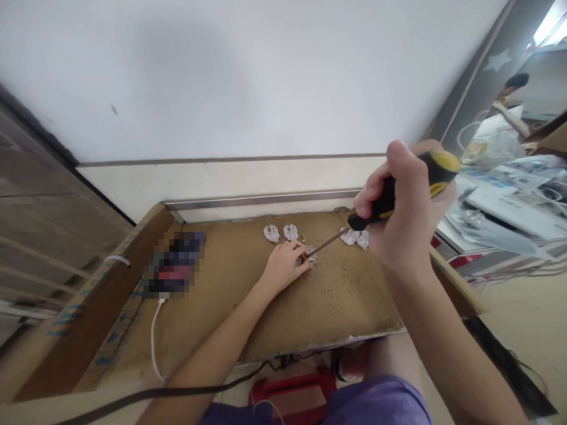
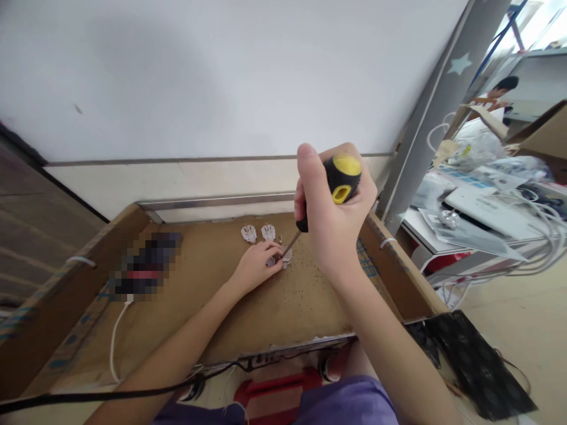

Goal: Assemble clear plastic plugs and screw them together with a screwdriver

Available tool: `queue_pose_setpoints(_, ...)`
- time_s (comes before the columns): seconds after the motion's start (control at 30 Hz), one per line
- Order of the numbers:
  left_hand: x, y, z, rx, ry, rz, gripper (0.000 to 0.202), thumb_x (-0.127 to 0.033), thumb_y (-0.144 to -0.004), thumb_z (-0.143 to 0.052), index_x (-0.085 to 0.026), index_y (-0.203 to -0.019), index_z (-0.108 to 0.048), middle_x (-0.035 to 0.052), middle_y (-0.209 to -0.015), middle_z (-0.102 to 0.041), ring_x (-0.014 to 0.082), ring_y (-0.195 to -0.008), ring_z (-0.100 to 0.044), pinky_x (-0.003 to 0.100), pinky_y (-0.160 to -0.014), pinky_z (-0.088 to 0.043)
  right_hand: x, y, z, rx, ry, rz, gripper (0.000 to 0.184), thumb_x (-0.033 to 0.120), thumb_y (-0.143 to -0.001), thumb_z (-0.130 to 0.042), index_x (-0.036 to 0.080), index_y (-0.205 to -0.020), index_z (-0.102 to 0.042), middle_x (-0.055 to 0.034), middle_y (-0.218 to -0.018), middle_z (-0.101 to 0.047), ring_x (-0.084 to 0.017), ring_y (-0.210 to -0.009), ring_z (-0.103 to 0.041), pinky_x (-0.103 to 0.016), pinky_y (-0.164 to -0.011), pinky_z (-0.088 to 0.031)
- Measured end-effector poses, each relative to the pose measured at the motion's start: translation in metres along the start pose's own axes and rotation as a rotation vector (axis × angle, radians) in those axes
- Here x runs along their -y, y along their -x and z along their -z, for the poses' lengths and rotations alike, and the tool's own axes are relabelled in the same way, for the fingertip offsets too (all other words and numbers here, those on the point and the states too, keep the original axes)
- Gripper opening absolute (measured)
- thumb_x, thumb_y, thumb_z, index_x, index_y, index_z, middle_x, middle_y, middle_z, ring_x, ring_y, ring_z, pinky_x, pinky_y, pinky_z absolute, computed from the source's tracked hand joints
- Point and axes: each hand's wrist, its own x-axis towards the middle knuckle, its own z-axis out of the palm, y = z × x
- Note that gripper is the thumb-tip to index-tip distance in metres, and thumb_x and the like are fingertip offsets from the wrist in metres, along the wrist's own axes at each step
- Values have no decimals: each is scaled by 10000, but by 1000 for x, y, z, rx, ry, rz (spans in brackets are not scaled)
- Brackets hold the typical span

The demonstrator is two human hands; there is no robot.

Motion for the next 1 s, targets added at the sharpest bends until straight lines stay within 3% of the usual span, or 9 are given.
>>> queue_pose_setpoints(0.27, 0, 1, 0, -16, -38, -11, 73, -231, -787, -570, -206, -832, -622, 14, -992, -638, 180, -881, -565, 313, -787, -436, -2, -4, -1, 30, -35, -56, 324, 360, -759, -620, 205, -618, -373, 61, -475, -386, -67, -348, -342, -228, -328, -233)
queue_pose_setpoints(0.47, -1, 1, -1, -24, -56, -2, 68, -234, -789, -573, -206, -833, -617, 18, -981, -633, 175, -876, -564, 310, -788, -432, -8, -28, -9, 50, 65, -199, 329, 486, -820, -452, 196, -668, -421, 33, -544, -447, -90, -399, -450, -237, -372, -327)
queue_pose_setpoints(0.6, -1, 1, -2, -16, -72, -2, 72, -249, -800, -562, -208, -838, -608, 18, -988, -630, 184, -885, -561, 322, -785, -431, -19, -48, -8, 171, 164, -243, 160, 371, -832, -467, 212, -824, -457, 39, -627, -487, -86, -458, -488, -224, -427, -389)
queue_pose_setpoints(0.67, -1, 1, -1, -10, -69, -11, 79, -248, -809, -550, -209, -849, -606, 20, -992, -629, 185, -890, -558, 323, -784, -430, -20, -51, -4, 303, 239, -150, 155, 356, -833, -499, 232, -917, -463, 50, -637, -466, -82, -504, -485, -222, -483, -411)
queue_pose_setpoints(0.73, -1, 1, 0, -5, -67, -16, 86, -244, -814, -544, -209, -863, -605, 22, -997, -628, 186, -899, -556, 322, -787, -429, -15, -52, -1, 407, 401, 56, 211, 350, -840, -511, 244, -1016, -464, 59, -610, -419, -79, -523, -444, -225, -537, -399)
queue_pose_setpoints(0.83, -2, 2, 2, 4, -63, -19, 94, -247, -820, -543, -210, -877, -608, 21, -1006, -627, 184, -907, -553, 319, -800, -428, -3, -50, 0, 430, 694, 299, 161, 336, -832, -549, 224, -935, -495, 57, -572, -377, -77, -517, -344, -240, -573, -338)
queue_pose_setpoints(0.9, -2, 2, 2, 11, -60, -21, 95, -253, -822, -544, -210, -874, -611, 21, -1011, -625, 183, -906, -552, 318, -807, -429, 4, -50, -2, 448, 787, 335, 163, 338, -822, -571, 206, -796, -478, 43, -586, -405, -78, -536, -331, -249, -594, -323)
queue_pose_setpoints(1.0, -2, 2, 3, 11, -62, -23, 96, -257, -826, -539, -209, -866, -612, 23, -1013, -625, 182, -904, -551, 320, -810, -430, 8, -54, -6, 522, 812, 355, 177, 333, -835, -553, 198, -762, -465, 27, -621, -446, -82, -565, -362, -250, -618, -325)
